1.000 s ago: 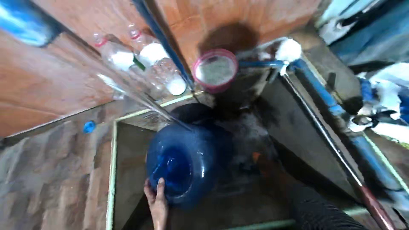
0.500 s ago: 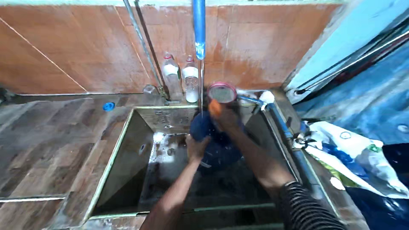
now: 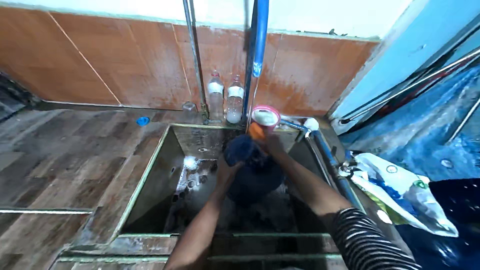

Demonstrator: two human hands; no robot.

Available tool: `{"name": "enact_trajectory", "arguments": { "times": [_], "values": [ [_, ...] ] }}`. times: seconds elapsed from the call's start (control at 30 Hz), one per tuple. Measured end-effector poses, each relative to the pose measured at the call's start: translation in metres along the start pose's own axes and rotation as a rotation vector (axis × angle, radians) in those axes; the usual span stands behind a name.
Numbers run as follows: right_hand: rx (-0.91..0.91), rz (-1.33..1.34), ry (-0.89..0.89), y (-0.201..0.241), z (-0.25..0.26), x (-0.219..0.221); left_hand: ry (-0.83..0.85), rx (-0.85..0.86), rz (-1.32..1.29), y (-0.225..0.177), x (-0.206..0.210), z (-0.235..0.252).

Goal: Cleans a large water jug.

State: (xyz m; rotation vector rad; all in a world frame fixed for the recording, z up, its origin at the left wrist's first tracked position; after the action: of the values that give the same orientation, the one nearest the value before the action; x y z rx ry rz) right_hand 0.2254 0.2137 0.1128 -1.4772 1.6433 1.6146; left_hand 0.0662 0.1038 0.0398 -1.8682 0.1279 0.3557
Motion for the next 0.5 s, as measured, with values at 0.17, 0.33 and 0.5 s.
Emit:
{"name": "enact_trajectory", "arguments": {
  "times": [0.17,0.33,0.5],
  "values": [
    [-0.042,-0.015,0.108,0.024,-0.005,0.005,0.038,-0.091,-0.088,-0.005,0.016,0.001],
    [0.028,-0.137,0.166,0.005,-0.037,0.013,-0.051,-0.142,-0.046,-0.007,-0.004,0.012],
    [0.167,-0.074,0.078,-0.032,-0.043,-0.019,0.039,-0.149,0.146,-0.019,-0.012,0.028]
  ]
}}
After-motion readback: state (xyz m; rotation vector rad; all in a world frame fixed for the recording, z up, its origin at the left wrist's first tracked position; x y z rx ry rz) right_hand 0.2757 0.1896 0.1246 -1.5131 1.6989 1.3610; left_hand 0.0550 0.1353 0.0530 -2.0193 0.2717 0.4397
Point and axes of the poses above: each hand's wrist, its own z-axis towards the middle knuckle, its own x-axis out of the palm, y = z × x, the point moved 4 cm from there along z, towards the middle knuckle, and after that the axes turned 10 degrees about y, right-handed, at the moved point
